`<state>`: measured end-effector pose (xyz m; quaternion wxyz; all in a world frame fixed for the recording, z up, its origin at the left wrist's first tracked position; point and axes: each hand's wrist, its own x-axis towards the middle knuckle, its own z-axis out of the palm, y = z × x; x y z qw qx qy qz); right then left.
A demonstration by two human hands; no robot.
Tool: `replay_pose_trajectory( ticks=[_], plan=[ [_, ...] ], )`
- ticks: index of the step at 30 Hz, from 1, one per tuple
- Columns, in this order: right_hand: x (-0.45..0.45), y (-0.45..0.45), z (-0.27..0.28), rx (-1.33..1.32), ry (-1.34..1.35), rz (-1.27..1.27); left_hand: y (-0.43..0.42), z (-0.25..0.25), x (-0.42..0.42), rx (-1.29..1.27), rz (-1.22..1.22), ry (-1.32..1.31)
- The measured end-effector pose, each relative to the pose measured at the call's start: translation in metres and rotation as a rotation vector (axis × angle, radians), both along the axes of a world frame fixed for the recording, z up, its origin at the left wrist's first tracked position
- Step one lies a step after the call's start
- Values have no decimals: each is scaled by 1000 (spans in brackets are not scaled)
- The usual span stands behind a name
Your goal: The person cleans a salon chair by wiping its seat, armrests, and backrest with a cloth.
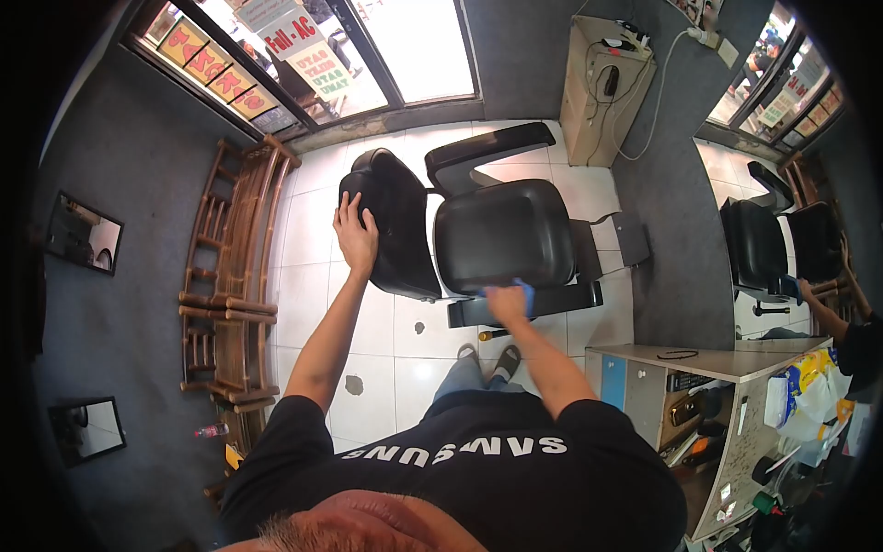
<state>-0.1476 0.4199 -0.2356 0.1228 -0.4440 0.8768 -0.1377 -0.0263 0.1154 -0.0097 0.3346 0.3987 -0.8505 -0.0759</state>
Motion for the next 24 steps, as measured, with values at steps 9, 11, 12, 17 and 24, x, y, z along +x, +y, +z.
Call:
replay_pose_trajectory(
  ticks=[9, 11, 12, 17, 24],
  plan=[
    [113, -71, 13, -435, -1879, -531, -2, -1, 3, -6, -38, 68],
    [93, -27, 41, -480, -2092, -700, -7, -4, 5, -5, -72, 76],
    [74, 1, 63, -626, -2195, -660, -8, -3, 14, -8, -63, 64],
    [-28, 131, 128, -1093, -1882, -826, -5, -2, 6, -7, -82, 67],
    [-145, 169, 29, -775, -889, -744, 0, 4, 7, 48, -56, 43]
  ],
)
